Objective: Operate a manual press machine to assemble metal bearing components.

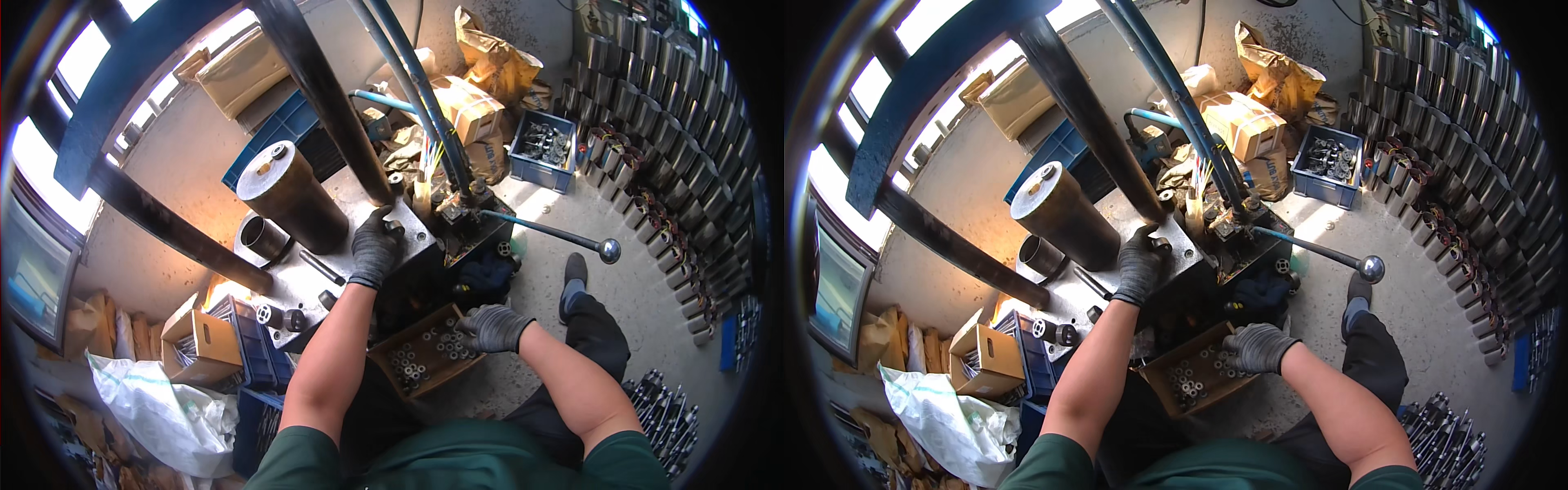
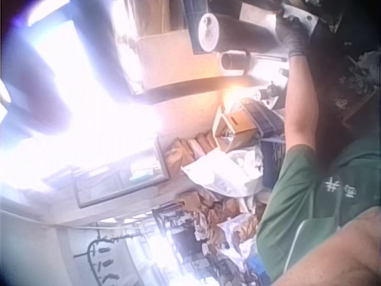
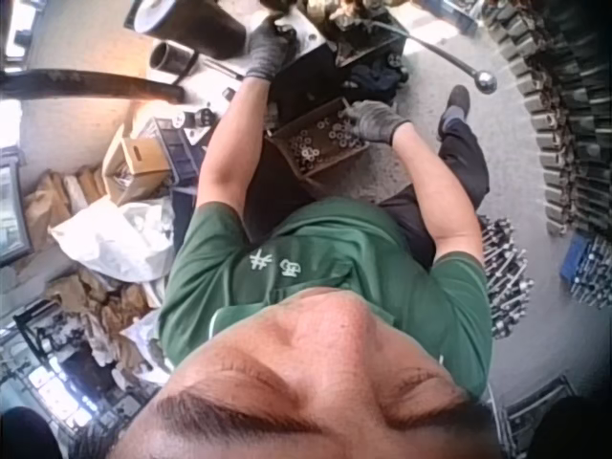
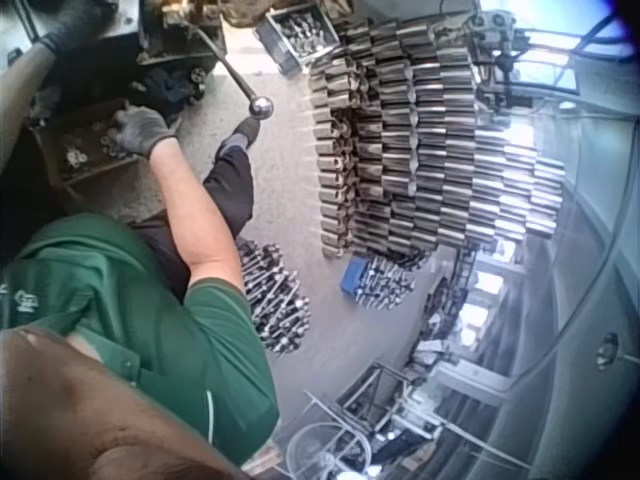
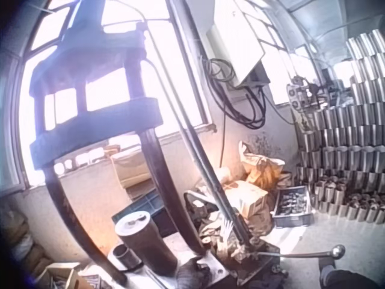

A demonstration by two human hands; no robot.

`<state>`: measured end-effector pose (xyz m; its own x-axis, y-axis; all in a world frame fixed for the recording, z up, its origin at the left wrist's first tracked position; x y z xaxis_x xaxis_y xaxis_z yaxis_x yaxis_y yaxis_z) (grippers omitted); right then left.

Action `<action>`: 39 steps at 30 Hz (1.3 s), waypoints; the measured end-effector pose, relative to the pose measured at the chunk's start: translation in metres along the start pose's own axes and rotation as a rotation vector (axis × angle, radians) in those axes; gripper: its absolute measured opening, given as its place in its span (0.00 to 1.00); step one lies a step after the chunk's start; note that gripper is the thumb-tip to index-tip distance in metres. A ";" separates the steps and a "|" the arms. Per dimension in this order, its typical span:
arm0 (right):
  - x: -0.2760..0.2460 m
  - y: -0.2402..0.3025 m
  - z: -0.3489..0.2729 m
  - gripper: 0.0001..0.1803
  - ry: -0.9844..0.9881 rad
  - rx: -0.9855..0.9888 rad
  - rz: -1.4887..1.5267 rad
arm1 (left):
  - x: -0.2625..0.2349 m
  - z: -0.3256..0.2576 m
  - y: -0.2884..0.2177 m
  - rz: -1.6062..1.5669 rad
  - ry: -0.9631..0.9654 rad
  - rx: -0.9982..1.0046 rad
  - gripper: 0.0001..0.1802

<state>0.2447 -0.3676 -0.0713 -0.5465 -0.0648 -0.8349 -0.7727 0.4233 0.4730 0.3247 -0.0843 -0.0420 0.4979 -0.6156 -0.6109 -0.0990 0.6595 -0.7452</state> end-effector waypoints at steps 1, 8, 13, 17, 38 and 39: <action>-0.003 0.001 0.000 0.27 -0.012 -0.002 0.004 | 0.000 0.001 0.003 0.001 -0.001 0.002 0.25; -0.008 0.001 -0.003 0.25 -0.047 -0.013 -0.032 | -0.008 -0.010 -0.019 -0.235 0.012 -0.128 0.28; -0.011 0.009 -0.007 0.24 -0.120 -0.058 -0.069 | -0.055 -0.015 -0.086 -0.198 -0.226 0.206 0.23; -0.008 0.007 -0.007 0.24 -0.102 -0.061 -0.044 | -0.148 -0.056 -0.197 -0.272 -0.686 0.407 0.21; 0.016 0.004 0.009 0.25 0.034 -0.032 -0.046 | -0.282 0.064 -0.101 0.528 -0.169 0.276 0.12; 0.016 0.004 0.005 0.25 0.038 -0.027 -0.048 | -0.281 0.071 -0.102 0.519 -0.181 0.245 0.12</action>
Point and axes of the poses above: each hand's wrist, its own z-axis towards the middle knuckle, its own x-axis out of the palm, y = z × x, the point moved 7 cm from there along z, towards the middle knuckle, and after that the axes turned 1 degree about z, right-handed, at the moved point
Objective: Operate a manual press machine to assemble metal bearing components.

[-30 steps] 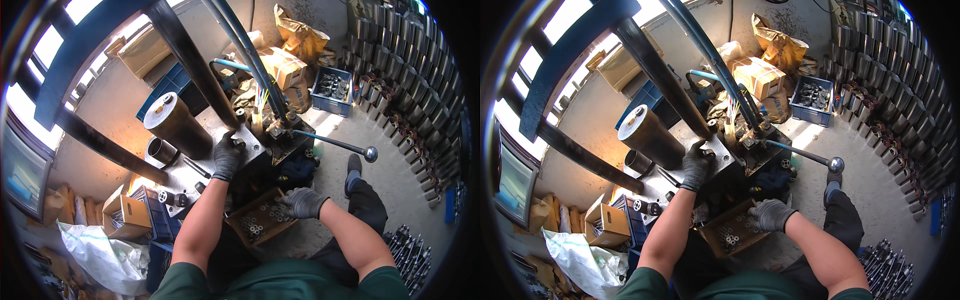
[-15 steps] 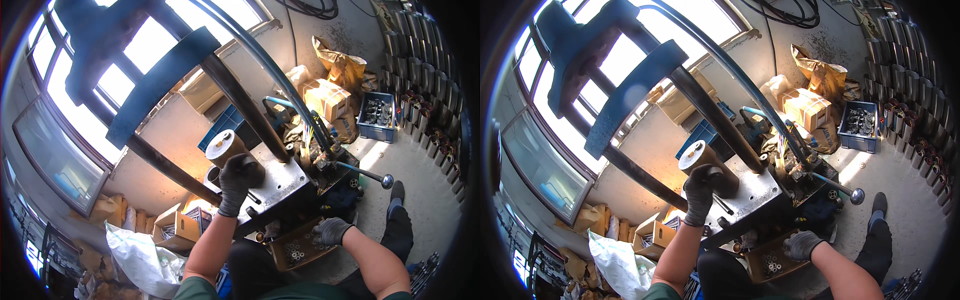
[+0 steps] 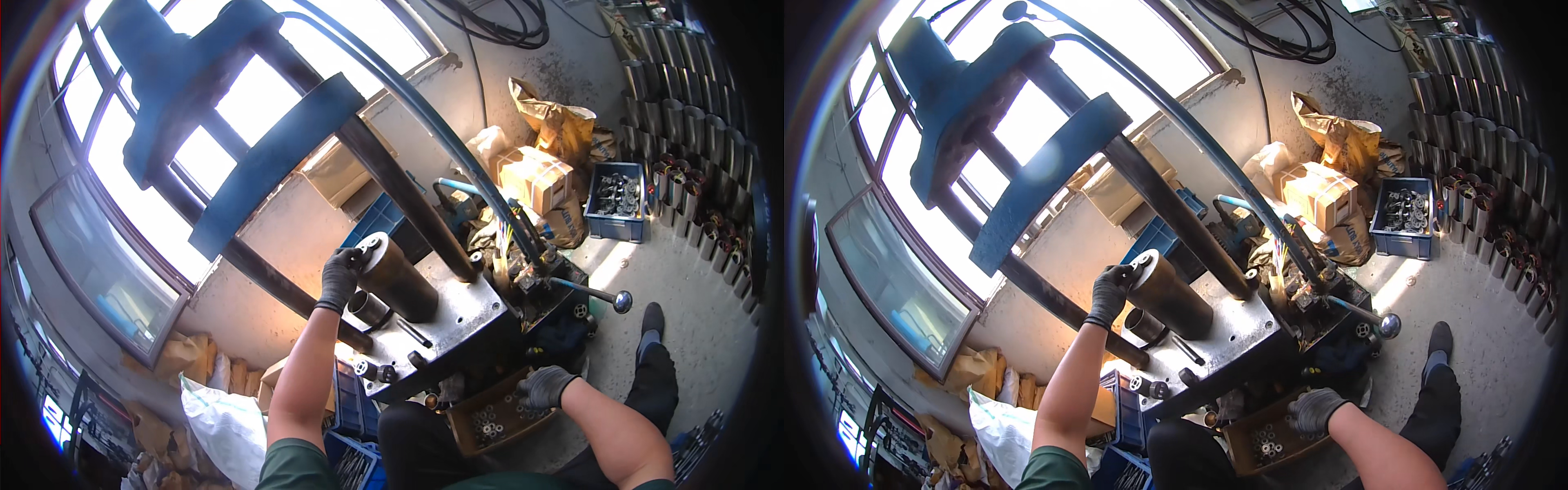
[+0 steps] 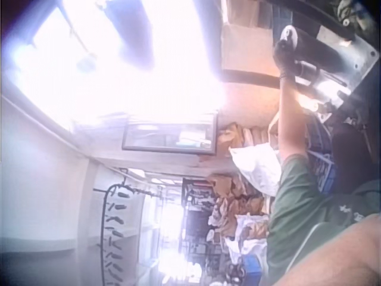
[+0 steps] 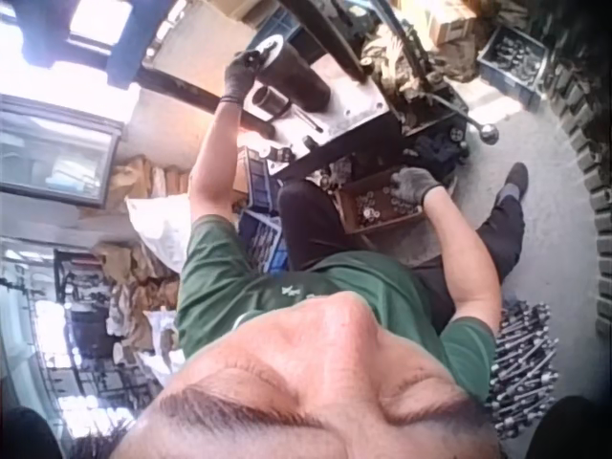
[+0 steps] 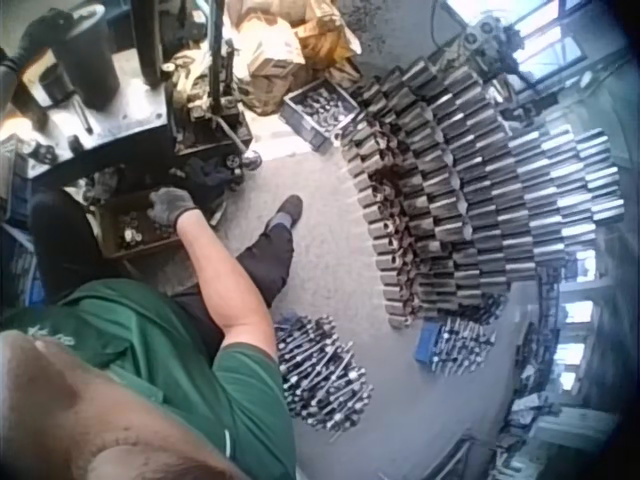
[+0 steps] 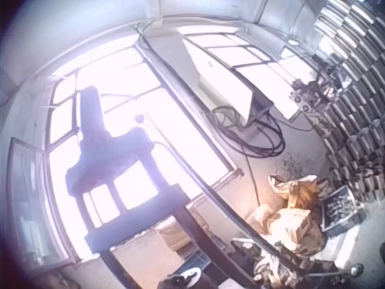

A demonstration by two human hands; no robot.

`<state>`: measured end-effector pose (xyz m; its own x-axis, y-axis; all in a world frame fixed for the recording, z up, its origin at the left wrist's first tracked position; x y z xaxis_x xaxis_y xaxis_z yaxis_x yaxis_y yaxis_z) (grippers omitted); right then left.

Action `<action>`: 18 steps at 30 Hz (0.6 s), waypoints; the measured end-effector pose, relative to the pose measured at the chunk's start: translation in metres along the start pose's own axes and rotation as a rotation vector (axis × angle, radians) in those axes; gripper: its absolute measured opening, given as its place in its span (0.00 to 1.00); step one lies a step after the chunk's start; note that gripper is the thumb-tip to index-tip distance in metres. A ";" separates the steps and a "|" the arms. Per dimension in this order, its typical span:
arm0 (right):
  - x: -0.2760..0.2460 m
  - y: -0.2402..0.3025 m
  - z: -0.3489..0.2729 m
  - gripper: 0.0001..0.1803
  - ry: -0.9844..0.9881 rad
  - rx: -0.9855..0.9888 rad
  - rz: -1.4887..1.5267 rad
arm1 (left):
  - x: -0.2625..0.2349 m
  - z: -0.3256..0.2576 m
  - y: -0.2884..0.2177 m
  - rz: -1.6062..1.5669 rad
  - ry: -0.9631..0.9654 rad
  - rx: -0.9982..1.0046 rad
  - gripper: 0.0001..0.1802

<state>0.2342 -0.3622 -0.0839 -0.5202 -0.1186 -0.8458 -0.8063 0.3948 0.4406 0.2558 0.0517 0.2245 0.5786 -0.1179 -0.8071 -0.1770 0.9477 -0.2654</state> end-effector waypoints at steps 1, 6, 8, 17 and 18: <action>-0.001 0.001 0.002 0.25 0.016 -0.010 0.011 | -0.002 0.004 0.006 0.008 -0.008 -0.047 0.13; 0.001 0.003 0.007 0.25 0.010 -0.021 0.002 | 0.003 0.022 0.019 0.085 -0.024 -0.108 0.17; 0.001 0.002 0.008 0.24 -0.012 -0.016 0.019 | 0.004 0.023 0.014 0.102 0.006 -0.100 0.16; -0.003 -0.004 0.004 0.26 -0.089 -0.044 -0.013 | -0.010 0.005 -0.002 0.105 0.047 -0.059 0.18; 0.001 -0.008 0.005 0.26 -0.064 -0.057 -0.023 | -0.012 0.001 -0.006 0.141 0.080 -0.068 0.19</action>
Point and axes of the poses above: each hand's wrist, its own z-axis towards the middle knuckle, its own x-axis out of the palm, y = z × x, the point moved 7 cm from there along z, towards the middle knuckle, and after that the axes turned 1 degree about z, right-handed, at the moved point
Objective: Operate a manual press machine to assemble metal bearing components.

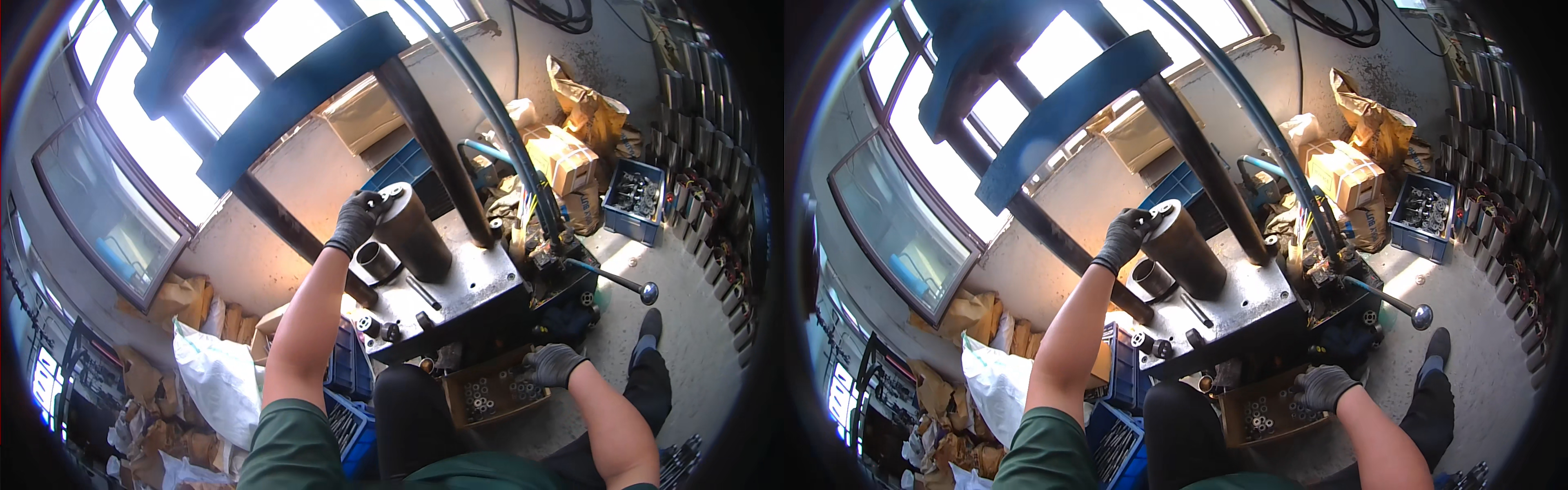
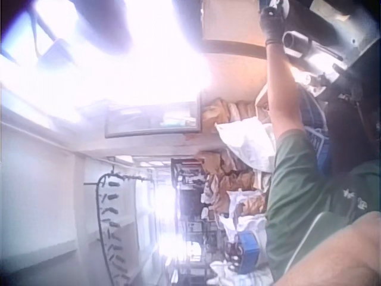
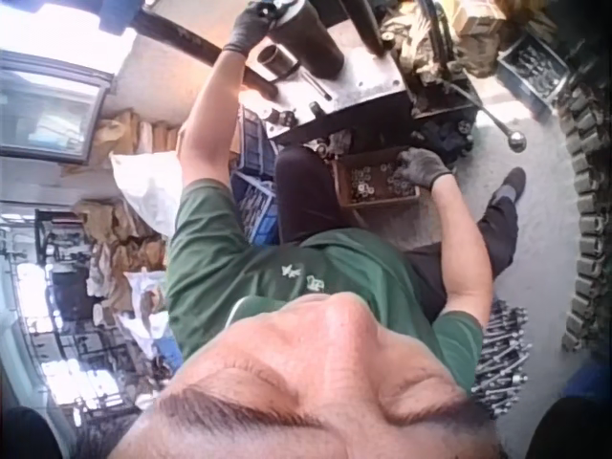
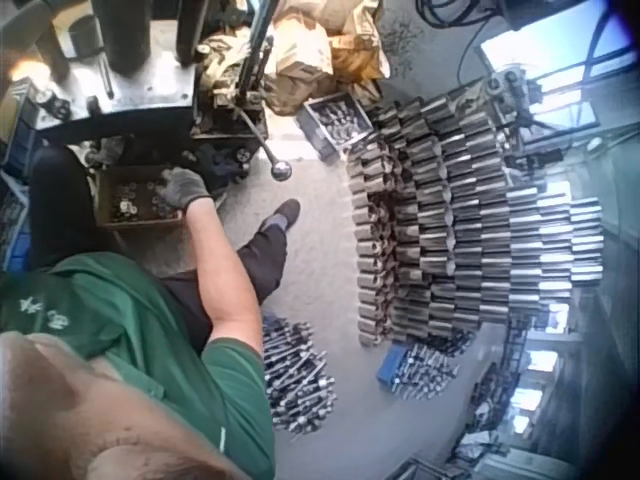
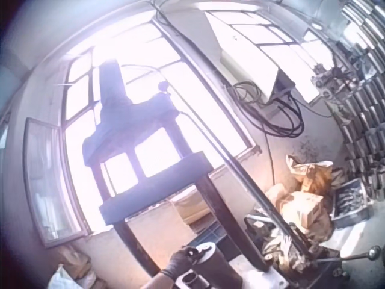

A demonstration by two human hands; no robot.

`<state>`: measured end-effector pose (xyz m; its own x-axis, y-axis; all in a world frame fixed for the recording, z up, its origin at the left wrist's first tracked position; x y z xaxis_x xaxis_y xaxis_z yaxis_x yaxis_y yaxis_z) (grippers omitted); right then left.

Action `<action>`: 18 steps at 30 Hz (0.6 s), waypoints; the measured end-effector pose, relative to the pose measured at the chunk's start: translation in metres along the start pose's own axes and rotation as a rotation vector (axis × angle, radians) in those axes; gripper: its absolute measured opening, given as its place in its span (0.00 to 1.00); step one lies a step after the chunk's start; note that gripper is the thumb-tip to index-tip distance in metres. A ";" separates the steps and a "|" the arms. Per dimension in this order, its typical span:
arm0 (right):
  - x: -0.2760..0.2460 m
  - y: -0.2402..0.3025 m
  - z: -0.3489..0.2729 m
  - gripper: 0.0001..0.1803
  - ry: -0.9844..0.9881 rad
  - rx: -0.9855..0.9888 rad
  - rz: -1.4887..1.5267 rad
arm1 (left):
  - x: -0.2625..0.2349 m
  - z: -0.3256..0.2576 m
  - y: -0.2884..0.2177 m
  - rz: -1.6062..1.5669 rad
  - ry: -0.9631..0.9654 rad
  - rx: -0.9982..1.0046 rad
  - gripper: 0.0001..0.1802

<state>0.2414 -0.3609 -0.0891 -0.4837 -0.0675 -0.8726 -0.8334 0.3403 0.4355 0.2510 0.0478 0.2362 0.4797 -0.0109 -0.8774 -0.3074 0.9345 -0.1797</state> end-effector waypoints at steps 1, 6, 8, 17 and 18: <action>-0.002 -0.003 -0.001 0.28 -0.034 -0.004 0.001 | -0.003 -0.006 0.006 -0.070 -0.043 0.002 0.20; -0.008 -0.008 -0.003 0.25 -0.108 0.008 -0.044 | -0.035 -0.071 0.032 -0.309 -0.167 -0.046 0.24; -0.016 -0.001 -0.007 0.23 -0.153 -0.031 -0.027 | -0.049 -0.122 0.059 -0.397 -0.184 -0.060 0.20; -0.034 0.023 -0.035 0.15 -0.219 -0.084 0.179 | -0.038 -0.472 0.260 -0.050 0.041 -0.705 0.17; -0.034 0.020 -0.036 0.14 -0.252 -0.080 0.237 | -0.028 -0.521 0.289 0.020 0.093 -0.812 0.19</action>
<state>0.2318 -0.3853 -0.0429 -0.5934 0.2418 -0.7677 -0.7288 0.2435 0.6400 -0.2791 0.1332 -0.0231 0.4092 -0.0598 -0.9105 -0.8316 0.3863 -0.3991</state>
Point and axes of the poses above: each hand's wrist, its own z-axis towards the middle knuckle, its own x-axis out of the palm, y = z × x, the point moved 7 cm from there along z, towards the middle knuckle, and after that the axes turned 1 degree about z, right-handed, at the moved point
